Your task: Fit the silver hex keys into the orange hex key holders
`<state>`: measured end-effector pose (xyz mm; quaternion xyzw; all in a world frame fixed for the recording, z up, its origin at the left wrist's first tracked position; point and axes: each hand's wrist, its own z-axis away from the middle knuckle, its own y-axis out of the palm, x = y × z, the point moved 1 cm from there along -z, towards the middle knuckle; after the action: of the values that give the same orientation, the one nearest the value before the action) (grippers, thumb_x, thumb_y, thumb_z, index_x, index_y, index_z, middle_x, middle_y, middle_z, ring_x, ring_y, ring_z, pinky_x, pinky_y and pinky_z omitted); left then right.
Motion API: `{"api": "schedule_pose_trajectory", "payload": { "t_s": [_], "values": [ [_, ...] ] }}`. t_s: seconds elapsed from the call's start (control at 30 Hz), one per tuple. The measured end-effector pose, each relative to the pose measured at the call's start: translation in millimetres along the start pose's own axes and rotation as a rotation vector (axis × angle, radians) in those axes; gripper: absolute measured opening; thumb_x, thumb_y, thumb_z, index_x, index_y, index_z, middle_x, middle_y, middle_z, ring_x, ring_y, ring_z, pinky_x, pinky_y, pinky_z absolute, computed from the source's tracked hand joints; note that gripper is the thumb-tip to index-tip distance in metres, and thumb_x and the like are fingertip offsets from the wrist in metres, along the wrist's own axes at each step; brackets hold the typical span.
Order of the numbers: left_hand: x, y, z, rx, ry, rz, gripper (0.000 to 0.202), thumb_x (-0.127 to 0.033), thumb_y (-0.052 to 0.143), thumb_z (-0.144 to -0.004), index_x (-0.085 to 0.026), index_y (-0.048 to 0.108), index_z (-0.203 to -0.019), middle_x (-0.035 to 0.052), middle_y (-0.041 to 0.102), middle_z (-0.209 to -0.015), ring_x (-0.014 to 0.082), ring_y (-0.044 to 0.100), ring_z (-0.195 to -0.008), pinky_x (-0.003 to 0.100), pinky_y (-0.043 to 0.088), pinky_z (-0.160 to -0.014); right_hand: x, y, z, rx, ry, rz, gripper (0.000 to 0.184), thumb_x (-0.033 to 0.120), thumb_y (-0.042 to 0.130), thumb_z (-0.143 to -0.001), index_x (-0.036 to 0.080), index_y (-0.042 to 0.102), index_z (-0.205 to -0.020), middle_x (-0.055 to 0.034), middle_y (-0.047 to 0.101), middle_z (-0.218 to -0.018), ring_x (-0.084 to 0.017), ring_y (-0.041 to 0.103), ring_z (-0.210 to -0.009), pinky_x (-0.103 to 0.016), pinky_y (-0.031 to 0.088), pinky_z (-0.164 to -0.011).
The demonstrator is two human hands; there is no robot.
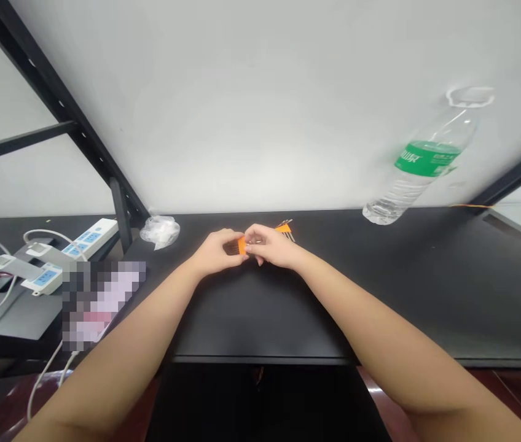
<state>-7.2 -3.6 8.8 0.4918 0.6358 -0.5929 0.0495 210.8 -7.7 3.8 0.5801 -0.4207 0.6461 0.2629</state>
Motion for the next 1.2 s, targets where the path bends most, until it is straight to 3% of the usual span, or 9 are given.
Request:
{"api": "schedule_pose_trajectory", "payload": {
  "t_s": [0.13, 0.27, 0.5, 0.63, 0.73, 0.83, 1.03, 1.13, 1.2],
  "values": [
    [2, 1.7, -1, 0.018, -0.014, -0.046, 0.038, -0.042, 0.078, -0.076, -0.027, 0.076, -0.111, 0.0035, 0.069, -0.094, 0.023, 0.063, -0.091, 0.037, 0.052, -0.085, -6, -8, 0, -0.024, 0.064, 0.025, 0.027, 0.045, 0.069, -0.091, 0.025, 0.058, -0.104, 0.0008, 0.072, -0.085, -0.009, 0.055, -0.047, -0.024, 0.039, -0.044],
    [4, 2.2, -1, 0.034, 0.001, -0.122, 0.028, -0.043, 0.078, -0.075, -0.027, 0.076, -0.098, 0.0031, 0.066, -0.085, 0.0233, 0.061, -0.085, 0.036, 0.05, -0.079, -8, -16, 3, -0.063, 0.114, 0.091, 0.021, 0.038, 0.072, -0.088, 0.024, 0.06, -0.099, -0.002, 0.076, -0.087, -0.01, 0.054, -0.043, -0.024, 0.038, -0.041],
    [7, -1.8, 1, 0.016, -0.031, -0.132, 0.02, -0.044, 0.078, -0.074, -0.025, 0.072, -0.08, 0.0032, 0.064, -0.08, 0.0226, 0.06, -0.082, 0.034, 0.049, -0.073, -5, -21, 3, -0.104, 0.215, -0.12, 0.021, 0.028, 0.075, -0.08, 0.02, 0.064, -0.095, -0.0092, 0.078, -0.089, -0.011, 0.054, -0.046, -0.024, 0.041, -0.039],
    [7, -4.8, 2, 0.008, -0.062, -0.147, 0.019, -0.042, 0.078, -0.073, -0.024, 0.072, -0.076, 0.0026, 0.065, -0.078, 0.0217, 0.06, -0.079, 0.034, 0.048, -0.071, -11, -32, 3, -0.145, 0.27, -0.11, 0.017, 0.027, 0.074, -0.078, 0.019, 0.065, -0.091, -0.0098, 0.078, -0.086, -0.008, 0.045, -0.041, -0.023, 0.034, -0.036],
    [6, -6.9, 3, -0.037, -0.065, -0.098, 0.019, -0.042, 0.076, -0.076, -0.024, 0.075, -0.083, 0.0022, 0.068, -0.082, 0.0206, 0.061, -0.08, 0.034, 0.05, -0.074, -11, -39, 6, -0.166, 0.272, 0.012, 0.014, 0.028, 0.072, -0.079, 0.02, 0.066, -0.089, -0.0103, 0.078, -0.088, -0.008, 0.042, -0.04, -0.025, 0.03, -0.036],
    [5, -7.7, 2, -0.121, -0.068, -0.004, 0.03, -0.043, 0.077, -0.077, -0.025, 0.077, -0.102, 0.0026, 0.072, -0.095, 0.0205, 0.064, -0.088, 0.034, 0.052, -0.083, -9, -41, 8, -0.165, 0.268, 0.248, 0.01, 0.028, 0.07, -0.081, 0.021, 0.068, -0.088, -0.0079, 0.078, -0.086, -0.011, 0.047, -0.042, -0.027, 0.033, -0.039],
    [4, -3.8, 1, -0.156, -0.112, 0.072, 0.031, -0.041, 0.076, -0.079, -0.024, 0.077, -0.106, 0.0019, 0.072, -0.098, 0.0188, 0.065, -0.088, 0.032, 0.053, -0.084, -3, -37, 4, -0.21, 0.164, 0.829, 0.014, 0.03, 0.062, -0.088, 0.024, 0.074, -0.091, -0.0011, 0.073, -0.08, -0.017, 0.063, -0.072, -0.028, 0.044, -0.064],
    [2, -3.2, 1, -0.155, -0.115, 0.067, 0.03, -0.042, 0.075, -0.08, -0.025, 0.077, -0.105, 0.0018, 0.071, -0.096, 0.0185, 0.065, -0.087, 0.032, 0.053, -0.083, -4, -39, 4, -0.232, 0.135, 0.98, 0.018, 0.032, 0.062, -0.09, 0.023, 0.076, -0.095, -0.0049, 0.073, -0.093, -0.02, 0.064, -0.084, -0.03, 0.045, -0.073],
    [1, -3.5, 1, -0.157, -0.12, 0.07, 0.03, -0.043, 0.074, -0.081, -0.025, 0.077, -0.106, 0.0019, 0.071, -0.096, 0.0185, 0.065, -0.087, 0.032, 0.054, -0.083, -6, -41, 5, -0.217, 0.077, 1.004, 0.024, 0.035, 0.064, -0.091, 0.023, 0.076, -0.108, -0.0078, 0.07, -0.109, -0.02, 0.065, -0.089, -0.031, 0.047, -0.079]
  ]
}}
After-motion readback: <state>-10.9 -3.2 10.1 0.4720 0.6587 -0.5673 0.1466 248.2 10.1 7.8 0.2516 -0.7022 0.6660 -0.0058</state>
